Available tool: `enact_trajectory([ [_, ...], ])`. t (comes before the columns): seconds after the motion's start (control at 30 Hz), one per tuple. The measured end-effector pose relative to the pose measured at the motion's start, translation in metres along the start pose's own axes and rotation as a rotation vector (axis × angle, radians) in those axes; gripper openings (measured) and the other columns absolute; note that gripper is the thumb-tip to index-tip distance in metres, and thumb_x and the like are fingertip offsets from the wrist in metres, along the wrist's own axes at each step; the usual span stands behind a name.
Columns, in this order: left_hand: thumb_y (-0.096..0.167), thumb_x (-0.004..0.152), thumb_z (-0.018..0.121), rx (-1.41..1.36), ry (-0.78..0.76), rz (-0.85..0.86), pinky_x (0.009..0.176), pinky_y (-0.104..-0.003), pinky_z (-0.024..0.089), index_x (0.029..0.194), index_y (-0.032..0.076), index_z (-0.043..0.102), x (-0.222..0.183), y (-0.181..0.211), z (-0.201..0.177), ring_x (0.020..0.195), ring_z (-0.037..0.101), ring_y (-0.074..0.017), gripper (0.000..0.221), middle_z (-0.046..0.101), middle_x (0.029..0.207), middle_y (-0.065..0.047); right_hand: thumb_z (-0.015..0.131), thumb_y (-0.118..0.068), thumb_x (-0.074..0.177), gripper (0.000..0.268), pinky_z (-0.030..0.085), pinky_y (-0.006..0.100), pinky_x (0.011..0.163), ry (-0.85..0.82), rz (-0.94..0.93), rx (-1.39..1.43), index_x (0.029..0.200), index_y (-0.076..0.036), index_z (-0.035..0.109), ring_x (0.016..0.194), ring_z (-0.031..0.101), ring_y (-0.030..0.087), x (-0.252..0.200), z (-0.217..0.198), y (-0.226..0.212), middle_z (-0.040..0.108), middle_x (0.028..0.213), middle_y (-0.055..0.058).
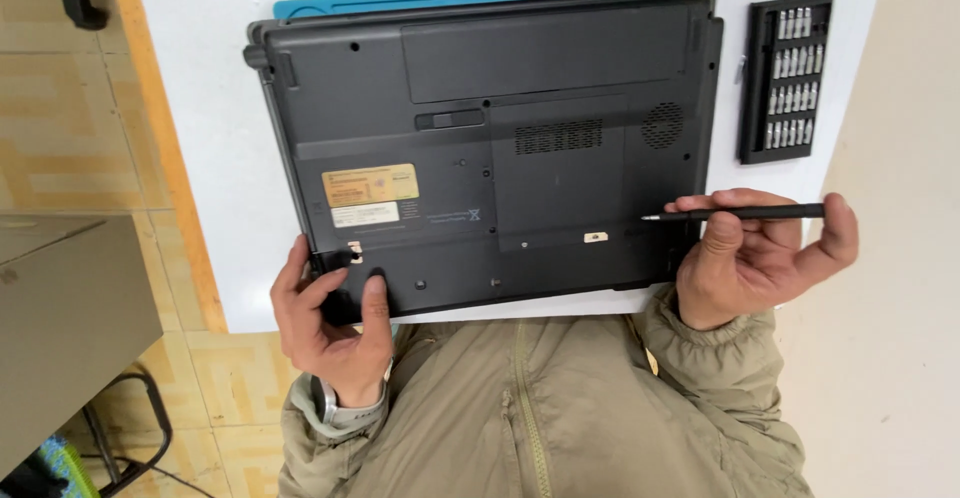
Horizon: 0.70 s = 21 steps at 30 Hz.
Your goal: Unscrewing and removing the back covers of a laptop to access internal components.
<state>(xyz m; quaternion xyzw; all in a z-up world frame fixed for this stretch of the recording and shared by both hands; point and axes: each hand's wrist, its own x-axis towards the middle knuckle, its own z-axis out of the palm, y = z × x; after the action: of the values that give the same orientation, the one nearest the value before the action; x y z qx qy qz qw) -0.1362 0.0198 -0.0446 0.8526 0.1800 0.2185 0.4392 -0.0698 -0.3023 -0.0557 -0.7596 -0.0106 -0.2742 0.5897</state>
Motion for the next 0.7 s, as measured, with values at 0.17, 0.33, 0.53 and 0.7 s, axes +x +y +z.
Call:
enact_trajectory([
  [0.17,0.014,0.092,0.075,-0.025,0.005,0.042,0.095,-0.045,0.058,0.104,0.000,0.064,0.007,-0.015,-0.006,0.115,0.066,-0.0395,0.021,0.063,0.130,-0.031,0.062,0.010,0.111,0.066,0.063,0.062,0.071,0.000,0.008,0.004,0.159,-0.022,0.029,0.066,0.055,0.042,-0.004,-0.006,0.006,0.056,0.104,0.034],
  [0.33,0.011,0.097,0.067,-0.189,0.061,0.010,0.089,-0.040,0.059,0.105,-0.004,0.061,0.018,-0.032,-0.008,0.101,0.071,-0.0375,0.018,0.068,0.107,-0.030,0.062,0.011,0.107,0.081,0.064,0.066,0.075,-0.029,-0.053,0.005,0.166,-0.032,0.026,0.066,0.056,0.043,-0.014,-0.012,0.012,0.055,0.104,0.037],
  [0.53,0.005,0.102,0.059,-0.244,0.063,-0.048,0.091,-0.036,0.060,0.107,-0.004,0.061,0.017,-0.034,-0.006,0.105,0.069,-0.0331,0.011,0.068,0.111,-0.027,0.062,-0.001,0.101,0.056,0.061,0.063,0.064,-0.003,-0.187,0.000,0.148,-0.011,0.033,0.064,0.060,0.047,-0.004,0.000,0.002,0.054,0.097,0.032],
  [0.7,0.006,0.103,0.059,-0.253,0.098,-0.023,0.095,-0.041,0.060,0.107,-0.004,0.060,0.014,-0.042,-0.005,0.101,0.069,-0.0352,0.011,0.067,0.108,-0.027,0.058,0.011,0.093,0.087,0.065,0.064,0.061,-0.143,-0.239,0.068,0.158,-0.033,0.021,0.057,0.064,0.045,-0.016,-0.010,0.006,0.057,0.097,0.034],
])
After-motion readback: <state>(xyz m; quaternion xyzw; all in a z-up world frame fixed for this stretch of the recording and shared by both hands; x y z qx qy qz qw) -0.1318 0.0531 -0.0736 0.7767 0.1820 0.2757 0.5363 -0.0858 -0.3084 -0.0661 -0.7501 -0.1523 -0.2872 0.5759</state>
